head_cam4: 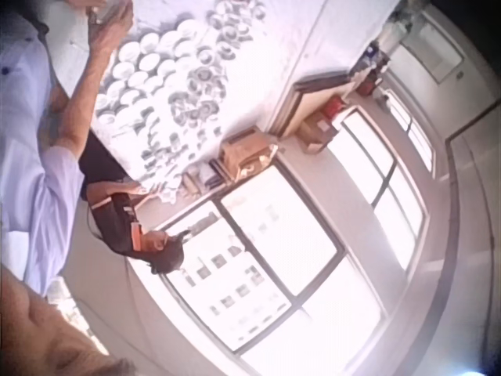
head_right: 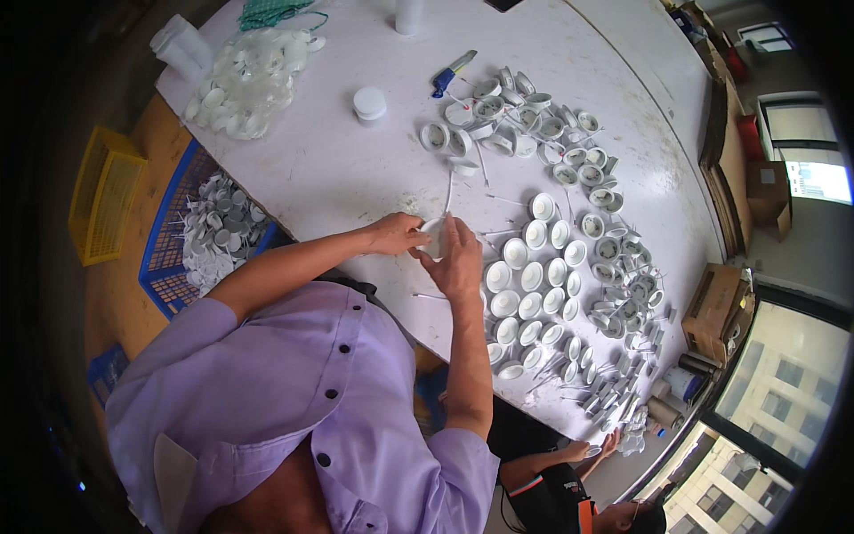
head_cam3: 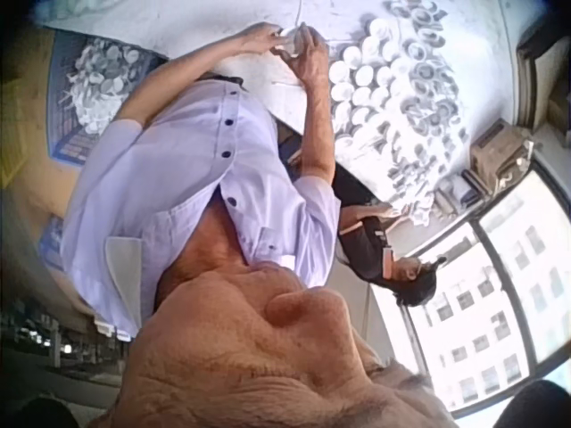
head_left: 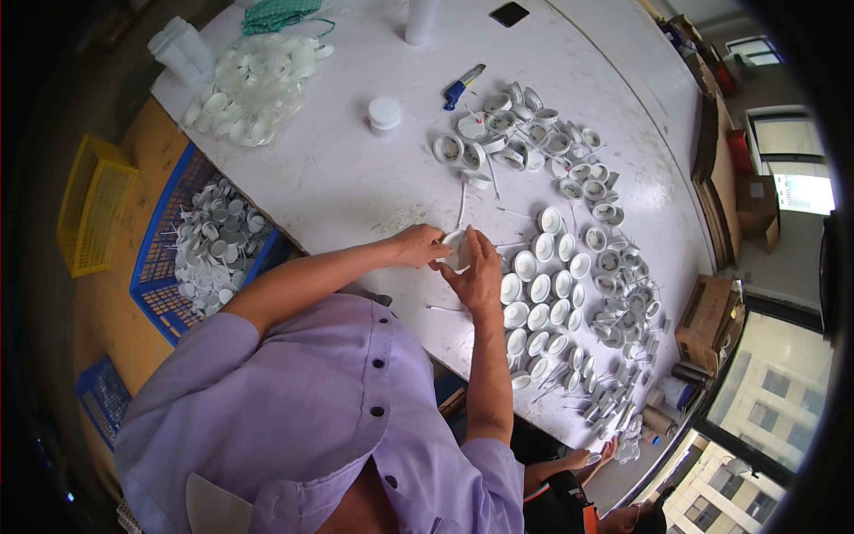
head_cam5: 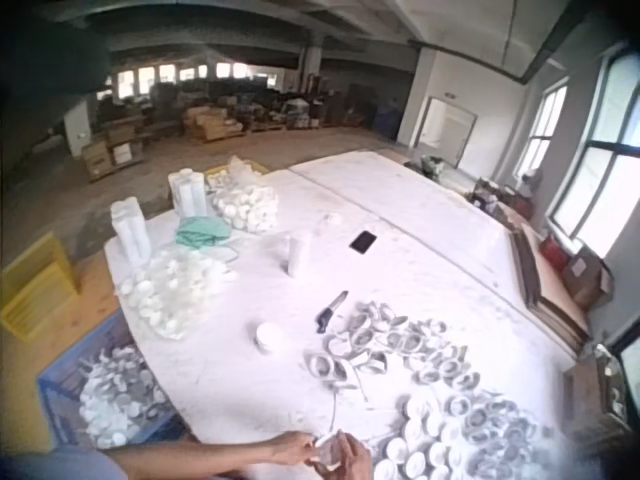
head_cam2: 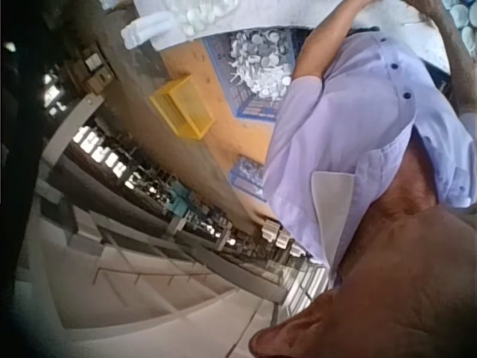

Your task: The person assembles small electronic lighting components by hand, inserting wires into LED panels and then attaching plastic covers.

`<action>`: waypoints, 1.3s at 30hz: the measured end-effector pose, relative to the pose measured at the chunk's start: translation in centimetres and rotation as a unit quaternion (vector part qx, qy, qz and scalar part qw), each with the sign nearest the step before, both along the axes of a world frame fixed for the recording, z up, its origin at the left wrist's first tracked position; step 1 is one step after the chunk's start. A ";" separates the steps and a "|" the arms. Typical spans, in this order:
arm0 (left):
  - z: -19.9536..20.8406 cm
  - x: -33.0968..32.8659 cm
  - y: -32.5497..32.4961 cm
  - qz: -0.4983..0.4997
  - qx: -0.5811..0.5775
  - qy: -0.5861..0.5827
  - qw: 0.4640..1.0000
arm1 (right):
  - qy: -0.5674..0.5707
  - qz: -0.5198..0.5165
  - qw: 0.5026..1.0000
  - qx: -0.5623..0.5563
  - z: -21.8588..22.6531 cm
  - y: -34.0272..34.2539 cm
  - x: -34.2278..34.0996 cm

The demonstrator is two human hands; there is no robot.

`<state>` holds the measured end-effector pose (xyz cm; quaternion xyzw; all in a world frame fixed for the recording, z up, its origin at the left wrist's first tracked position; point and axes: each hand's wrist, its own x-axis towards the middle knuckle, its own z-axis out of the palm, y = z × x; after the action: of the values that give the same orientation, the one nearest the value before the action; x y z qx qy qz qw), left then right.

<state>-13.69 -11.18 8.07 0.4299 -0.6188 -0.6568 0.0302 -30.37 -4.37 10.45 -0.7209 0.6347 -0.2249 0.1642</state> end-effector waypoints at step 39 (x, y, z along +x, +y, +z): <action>1.0 -1.7 2.1 0.046 0.138 0.006 0.989 | 0.152 -0.531 0.823 0.135 -8.1 -11.2 -31.6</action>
<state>-15.35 -9.10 9.10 0.4540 -0.5013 -0.7366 0.0045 -61.98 -15.59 2.31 -0.2681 0.9602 -0.0767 0.0161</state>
